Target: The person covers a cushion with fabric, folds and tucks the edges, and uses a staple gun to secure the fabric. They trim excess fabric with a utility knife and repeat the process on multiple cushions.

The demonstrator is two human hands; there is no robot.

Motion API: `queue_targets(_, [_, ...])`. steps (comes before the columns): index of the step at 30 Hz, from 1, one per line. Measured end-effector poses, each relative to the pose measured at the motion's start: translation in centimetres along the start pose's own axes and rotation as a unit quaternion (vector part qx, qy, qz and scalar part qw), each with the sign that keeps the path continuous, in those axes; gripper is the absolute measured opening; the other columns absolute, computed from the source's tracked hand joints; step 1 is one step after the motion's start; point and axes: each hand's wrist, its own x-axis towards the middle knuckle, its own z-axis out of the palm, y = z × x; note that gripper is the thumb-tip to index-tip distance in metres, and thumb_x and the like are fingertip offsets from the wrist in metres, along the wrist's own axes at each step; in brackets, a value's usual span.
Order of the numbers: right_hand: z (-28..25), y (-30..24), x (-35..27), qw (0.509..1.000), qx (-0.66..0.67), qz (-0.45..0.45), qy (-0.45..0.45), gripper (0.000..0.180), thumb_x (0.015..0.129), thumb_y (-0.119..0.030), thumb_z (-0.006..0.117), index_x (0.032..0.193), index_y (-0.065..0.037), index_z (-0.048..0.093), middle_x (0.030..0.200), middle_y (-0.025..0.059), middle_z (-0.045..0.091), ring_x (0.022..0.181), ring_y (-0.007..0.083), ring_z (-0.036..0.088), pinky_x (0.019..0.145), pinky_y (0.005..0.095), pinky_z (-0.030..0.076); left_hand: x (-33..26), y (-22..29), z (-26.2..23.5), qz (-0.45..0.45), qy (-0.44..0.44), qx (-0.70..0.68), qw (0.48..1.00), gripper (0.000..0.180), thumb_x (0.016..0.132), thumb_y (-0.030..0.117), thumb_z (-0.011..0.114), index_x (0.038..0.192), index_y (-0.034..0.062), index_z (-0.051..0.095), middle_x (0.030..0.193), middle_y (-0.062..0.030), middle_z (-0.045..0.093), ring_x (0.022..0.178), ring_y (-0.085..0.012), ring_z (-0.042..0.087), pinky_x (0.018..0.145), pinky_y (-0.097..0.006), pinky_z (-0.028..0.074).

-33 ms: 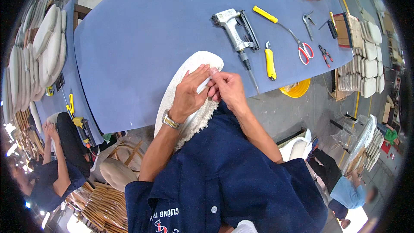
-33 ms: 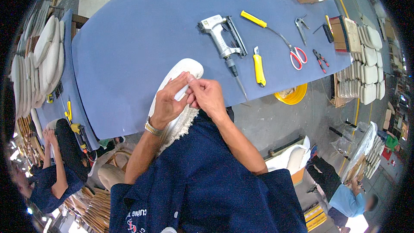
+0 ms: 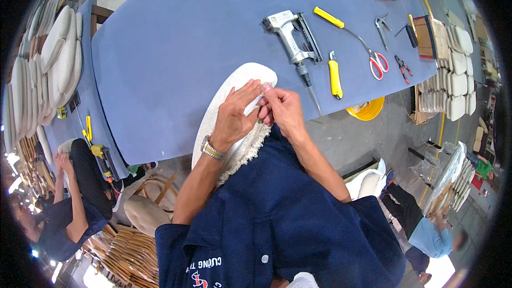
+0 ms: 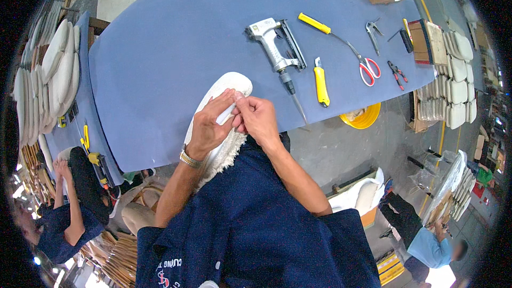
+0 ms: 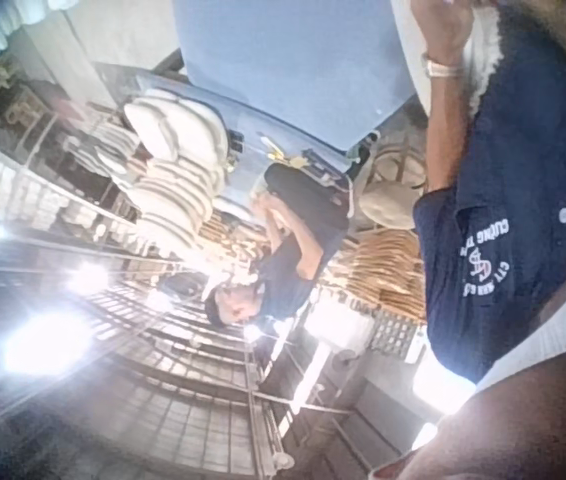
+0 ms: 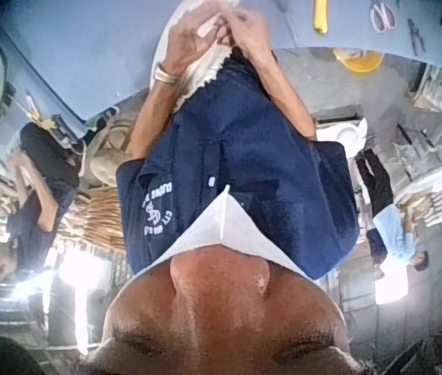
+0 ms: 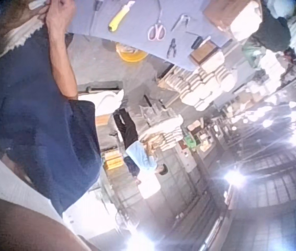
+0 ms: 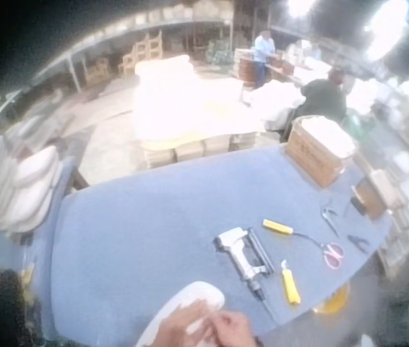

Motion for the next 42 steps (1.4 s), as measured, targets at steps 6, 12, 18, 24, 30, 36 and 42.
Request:
queue_targets(6, [1.0,-0.2,0.0,0.973,-0.129,-0.166,0.096,0.026,0.096,-0.024,0.073,0.102,-0.003,0.059,0.062,0.0044,0.065,0.053,0.0102,0.062,0.047,0.0259,0.047,0.7,-0.1,-0.4,-0.004,0.007,-0.017,1.0,0.053,0.083,0.009,0.074,0.136,0.0131,0.066,0.144,-0.0092,0.062,0.141,-0.025,0.052,0.117,-0.053,0.038])
queue_targets(12, [0.2,0.0,0.1,0.989,-0.086,-0.096,0.071,0.022,0.094,-0.018,0.073,0.1,-0.003,0.058,0.064,0.0048,0.067,0.053,0.0095,0.062,0.049,0.0285,0.048,0.9,-0.3,-0.3,0.003,0.016,-0.018,1.0,0.051,0.082,0.009,0.077,0.132,0.0119,0.067,0.143,-0.0086,0.062,0.139,-0.025,0.053,0.116,-0.052,0.039])
queue_targets(18, [-0.3,0.8,-0.5,0.951,-0.232,-0.183,0.092,0.02,0.093,-0.016,0.072,0.102,-0.003,0.059,0.07,0.0082,0.069,0.056,0.0192,0.066,0.054,0.0356,0.051,1.0,-0.5,0.0,0.024,0.035,-0.009,0.999,0.053,0.08,0.006,0.078,0.131,0.0104,0.067,0.143,-0.0096,0.063,0.138,-0.0264,0.055,0.115,-0.049,0.042])
queue_targets(24, [-0.3,-0.8,-0.1,0.892,-0.307,-0.303,0.134,0.016,0.093,-0.017,0.069,0.098,-0.003,0.063,0.071,0.0099,0.069,0.059,0.0237,0.068,0.056,0.038,0.051,0.9,-0.3,-0.3,0.042,0.041,0.002,0.998,0.058,0.075,0.001,0.08,0.131,0.0093,0.067,0.142,-0.0116,0.063,0.137,-0.0295,0.056,0.114,-0.045,0.044])
queue_targets(30, [-0.8,-0.9,-0.6,0.977,-0.176,-0.096,0.069,0.029,0.099,-0.027,0.064,0.084,-0.002,0.064,0.065,0.0061,0.067,0.056,0.0139,0.064,0.054,0.0326,0.049,0.9,0.0,-0.2,0.049,0.047,-0.007,0.998,0.056,0.076,0.002,0.079,0.131,0.0103,0.067,0.145,-0.0112,0.061,0.14,-0.0287,0.053,0.117,-0.051,0.04])
queue_targets(36, [0.1,0.4,0.6,0.972,-0.2,-0.115,0.049,0.038,0.102,-0.034,0.058,0.08,-0.003,0.061,0.06,0.0066,0.061,0.054,0.0172,0.058,0.054,0.0356,0.046,1.1,-0.4,-0.3,0.038,0.036,-0.003,0.999,0.052,0.079,0.006,0.077,0.129,0.0089,0.067,0.143,-0.0105,0.063,0.139,-0.0251,0.054,0.114,-0.052,0.042])
queue_targets(42, [1.8,-1.2,2.8,0.957,-0.196,-0.21,0.048,0.038,0.103,-0.033,0.056,0.081,-0.001,0.057,0.062,0.0106,0.055,0.056,0.0211,0.049,0.056,0.0386,0.041,3.7,-0.3,-2.6,0.031,0.083,-0.03,0.996,0.049,0.076,0.003,0.082,0.123,0.0059,0.071,0.134,-0.0131,0.068,0.124,-0.026,0.066,0.105,-0.036,0.052])
